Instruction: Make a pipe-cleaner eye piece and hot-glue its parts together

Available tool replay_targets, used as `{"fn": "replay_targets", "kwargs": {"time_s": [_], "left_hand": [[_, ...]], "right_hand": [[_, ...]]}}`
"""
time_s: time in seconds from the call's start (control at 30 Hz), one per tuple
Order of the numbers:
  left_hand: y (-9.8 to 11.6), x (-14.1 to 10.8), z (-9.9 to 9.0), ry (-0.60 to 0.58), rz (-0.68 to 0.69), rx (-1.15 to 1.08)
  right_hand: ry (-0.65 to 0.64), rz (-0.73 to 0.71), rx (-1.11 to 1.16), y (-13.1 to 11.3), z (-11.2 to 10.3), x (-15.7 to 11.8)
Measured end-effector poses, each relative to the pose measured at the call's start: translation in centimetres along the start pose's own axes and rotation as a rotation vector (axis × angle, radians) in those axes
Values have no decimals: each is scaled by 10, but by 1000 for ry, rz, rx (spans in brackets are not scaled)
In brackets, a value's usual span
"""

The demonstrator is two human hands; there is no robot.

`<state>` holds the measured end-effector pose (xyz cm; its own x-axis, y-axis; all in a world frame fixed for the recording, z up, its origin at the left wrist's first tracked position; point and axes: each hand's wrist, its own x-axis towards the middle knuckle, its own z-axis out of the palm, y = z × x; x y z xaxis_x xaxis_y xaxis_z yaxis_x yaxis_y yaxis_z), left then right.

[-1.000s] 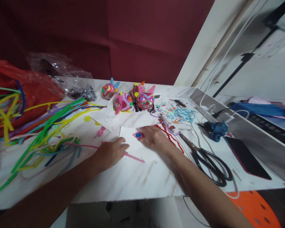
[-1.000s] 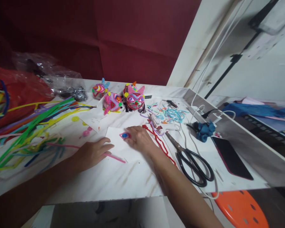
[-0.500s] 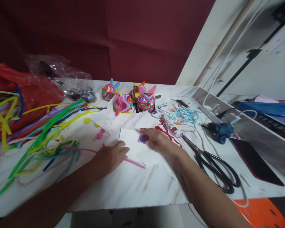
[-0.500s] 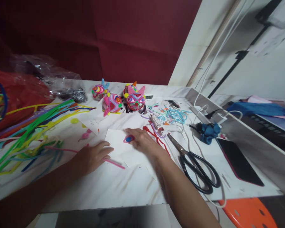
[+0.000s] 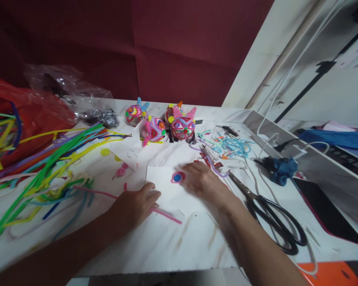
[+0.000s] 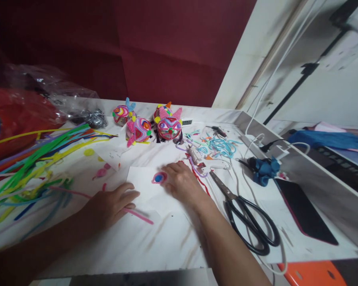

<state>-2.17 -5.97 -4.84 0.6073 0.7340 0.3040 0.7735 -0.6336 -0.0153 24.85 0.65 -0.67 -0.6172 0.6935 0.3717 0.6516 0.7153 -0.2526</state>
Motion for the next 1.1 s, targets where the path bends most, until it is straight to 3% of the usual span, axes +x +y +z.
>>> {"fn": "replay_targets", "kwargs": {"time_s": [0.2, 0.43, 0.63, 0.7, 0.77, 0.9, 1.1], "left_hand": [[5, 1, -4, -27, -36, 1], [6, 1, -8, -37, 0, -50], [8, 3, -12, 69, -89, -68], [6, 4, -15, 92, -116, -26], [3, 6, -18, 118, -117, 2], [-1, 9, -19, 163, -76, 35], [-2, 10, -20, 236, 2, 28]], "right_hand": [[-17, 4, 70, -4, 24, 8], [82, 97, 148, 2, 14, 5], [377, 278, 466, -4, -9, 1], [342, 298, 618, -14, -17, 0], [228, 239, 673, -25, -21, -1], [62, 91, 583, -39, -17, -3], [7, 19, 537, -46, 0, -6]]}}
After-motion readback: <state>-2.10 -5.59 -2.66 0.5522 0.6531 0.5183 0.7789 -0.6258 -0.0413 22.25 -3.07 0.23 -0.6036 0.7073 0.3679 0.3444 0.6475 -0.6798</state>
